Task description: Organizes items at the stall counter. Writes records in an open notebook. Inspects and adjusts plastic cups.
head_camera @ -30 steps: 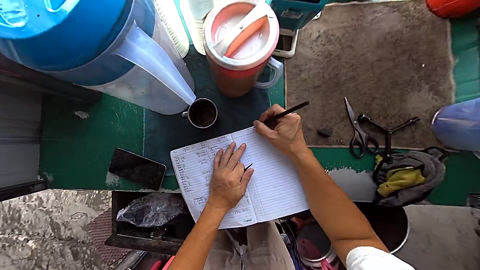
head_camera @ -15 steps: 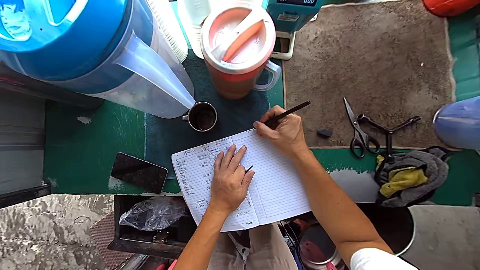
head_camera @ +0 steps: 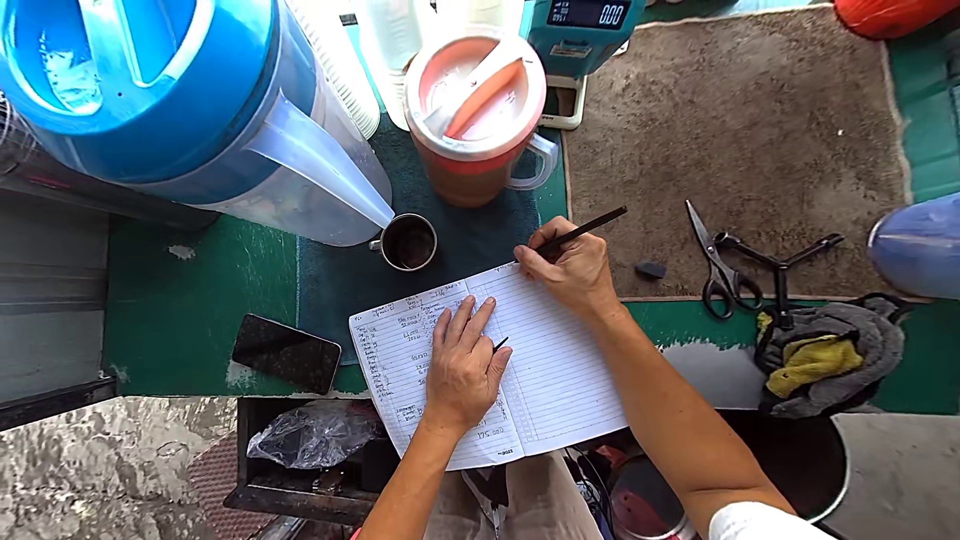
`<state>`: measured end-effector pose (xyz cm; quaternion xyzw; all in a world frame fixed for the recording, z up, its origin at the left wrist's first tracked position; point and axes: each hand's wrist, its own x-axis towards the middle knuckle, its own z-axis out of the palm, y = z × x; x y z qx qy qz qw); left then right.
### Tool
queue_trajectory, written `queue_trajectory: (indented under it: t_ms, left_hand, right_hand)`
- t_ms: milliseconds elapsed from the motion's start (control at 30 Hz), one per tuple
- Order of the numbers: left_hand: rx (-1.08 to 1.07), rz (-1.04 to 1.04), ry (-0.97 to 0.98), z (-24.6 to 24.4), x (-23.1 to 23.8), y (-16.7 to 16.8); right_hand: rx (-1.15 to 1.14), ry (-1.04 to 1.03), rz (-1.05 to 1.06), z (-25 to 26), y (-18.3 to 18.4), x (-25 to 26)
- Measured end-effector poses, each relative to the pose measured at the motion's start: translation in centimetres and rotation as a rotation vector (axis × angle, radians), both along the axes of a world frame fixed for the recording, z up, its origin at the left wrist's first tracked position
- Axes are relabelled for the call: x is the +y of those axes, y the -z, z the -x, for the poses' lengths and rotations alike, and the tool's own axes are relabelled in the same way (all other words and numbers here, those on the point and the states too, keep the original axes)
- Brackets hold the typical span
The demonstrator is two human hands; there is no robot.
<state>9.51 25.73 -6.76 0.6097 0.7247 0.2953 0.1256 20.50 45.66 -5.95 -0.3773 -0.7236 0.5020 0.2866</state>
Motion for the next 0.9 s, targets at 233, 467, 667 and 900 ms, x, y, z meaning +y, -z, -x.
queue_trajectory:
  t_ms: [233,467,667,900]
  left_hand:
    - [-0.003,-0.009,-0.006,-0.02,-0.02,0.06]
    - [-0.007,-0.005,0.002,0.01,0.07,-0.02]
    - [-0.013,-0.007,0.002,0.02,0.08,-0.05]
    - [-0.011,-0.005,0.006,0.02,0.06,-0.03]
  right_hand:
    - [-0.069,0.002,-0.109,0.20,0.10,-0.11]
    - [-0.040,-0.005,-0.087,0.09,0.24,0.04]
    - [0.010,0.013,-0.042,0.02,0.28,0.15]
    - [-0.044,0.007,-0.083,-0.03,0.30,0.24]
